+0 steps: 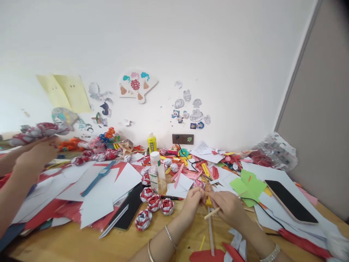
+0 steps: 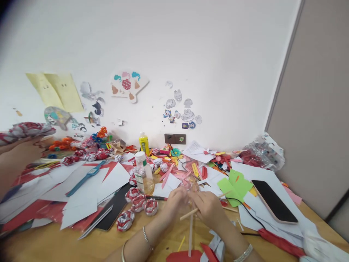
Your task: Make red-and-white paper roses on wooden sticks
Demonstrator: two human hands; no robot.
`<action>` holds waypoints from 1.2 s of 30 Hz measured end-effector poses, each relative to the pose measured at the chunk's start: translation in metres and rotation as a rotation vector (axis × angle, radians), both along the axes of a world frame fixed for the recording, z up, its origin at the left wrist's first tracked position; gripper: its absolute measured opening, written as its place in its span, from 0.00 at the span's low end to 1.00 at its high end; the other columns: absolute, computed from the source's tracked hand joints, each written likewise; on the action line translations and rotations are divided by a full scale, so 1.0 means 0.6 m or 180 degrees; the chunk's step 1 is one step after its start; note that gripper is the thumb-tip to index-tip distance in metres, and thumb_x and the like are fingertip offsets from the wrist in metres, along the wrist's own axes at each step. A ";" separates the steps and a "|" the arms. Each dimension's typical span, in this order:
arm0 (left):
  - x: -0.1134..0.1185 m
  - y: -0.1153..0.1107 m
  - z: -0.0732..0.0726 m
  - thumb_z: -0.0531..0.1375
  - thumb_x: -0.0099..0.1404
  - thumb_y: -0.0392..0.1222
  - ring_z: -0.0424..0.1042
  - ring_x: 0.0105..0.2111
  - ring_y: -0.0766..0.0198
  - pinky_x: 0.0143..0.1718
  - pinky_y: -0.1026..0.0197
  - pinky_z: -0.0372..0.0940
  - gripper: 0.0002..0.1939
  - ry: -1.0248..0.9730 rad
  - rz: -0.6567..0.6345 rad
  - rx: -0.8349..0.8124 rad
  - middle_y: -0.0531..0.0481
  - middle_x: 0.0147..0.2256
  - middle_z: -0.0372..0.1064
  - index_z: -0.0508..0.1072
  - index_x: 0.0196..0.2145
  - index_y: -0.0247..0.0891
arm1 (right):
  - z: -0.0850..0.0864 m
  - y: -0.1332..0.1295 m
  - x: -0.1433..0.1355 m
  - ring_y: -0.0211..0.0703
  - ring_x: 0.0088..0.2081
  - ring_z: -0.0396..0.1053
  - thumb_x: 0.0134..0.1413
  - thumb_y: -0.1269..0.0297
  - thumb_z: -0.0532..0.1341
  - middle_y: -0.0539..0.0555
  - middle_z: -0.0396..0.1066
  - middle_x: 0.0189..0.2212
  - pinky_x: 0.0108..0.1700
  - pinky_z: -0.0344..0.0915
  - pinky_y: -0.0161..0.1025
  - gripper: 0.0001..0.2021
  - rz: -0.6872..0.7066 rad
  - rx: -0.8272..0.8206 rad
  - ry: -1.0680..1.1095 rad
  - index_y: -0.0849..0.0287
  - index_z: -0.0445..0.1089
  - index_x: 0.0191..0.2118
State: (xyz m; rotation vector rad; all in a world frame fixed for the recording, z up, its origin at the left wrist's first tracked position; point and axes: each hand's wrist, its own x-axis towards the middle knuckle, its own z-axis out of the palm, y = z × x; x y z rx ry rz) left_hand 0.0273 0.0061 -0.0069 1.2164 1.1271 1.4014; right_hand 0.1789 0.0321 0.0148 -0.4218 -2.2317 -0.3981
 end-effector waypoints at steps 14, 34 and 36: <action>0.003 0.004 -0.015 0.55 0.60 0.54 0.53 0.12 0.74 0.16 0.67 0.48 0.21 -0.0284 -0.0097 0.0018 0.60 0.11 0.55 0.63 0.17 0.36 | 0.002 -0.007 -0.010 0.42 0.22 0.66 0.62 0.69 0.44 0.54 0.67 0.20 0.24 0.55 0.38 0.18 0.0119 0.0055 -0.0176 0.63 0.69 0.32; 0.006 0.010 -0.008 0.59 0.50 0.64 0.52 0.14 0.74 0.18 0.67 0.48 0.24 -0.0660 -0.0011 0.0125 0.63 0.13 0.53 0.59 0.21 0.39 | -0.001 0.002 -0.008 0.42 0.24 0.65 0.61 0.70 0.45 0.55 0.69 0.23 0.26 0.53 0.37 0.16 -0.0106 0.0232 -0.0271 0.65 0.67 0.45; 0.006 0.013 -0.010 0.58 0.49 0.66 0.52 0.14 0.74 0.18 0.68 0.49 0.25 -0.0707 -0.0044 0.0100 0.63 0.13 0.51 0.58 0.21 0.40 | 0.002 0.001 -0.008 0.41 0.24 0.64 0.60 0.71 0.45 0.55 0.68 0.23 0.25 0.53 0.37 0.16 -0.0173 0.0200 -0.0335 0.64 0.67 0.45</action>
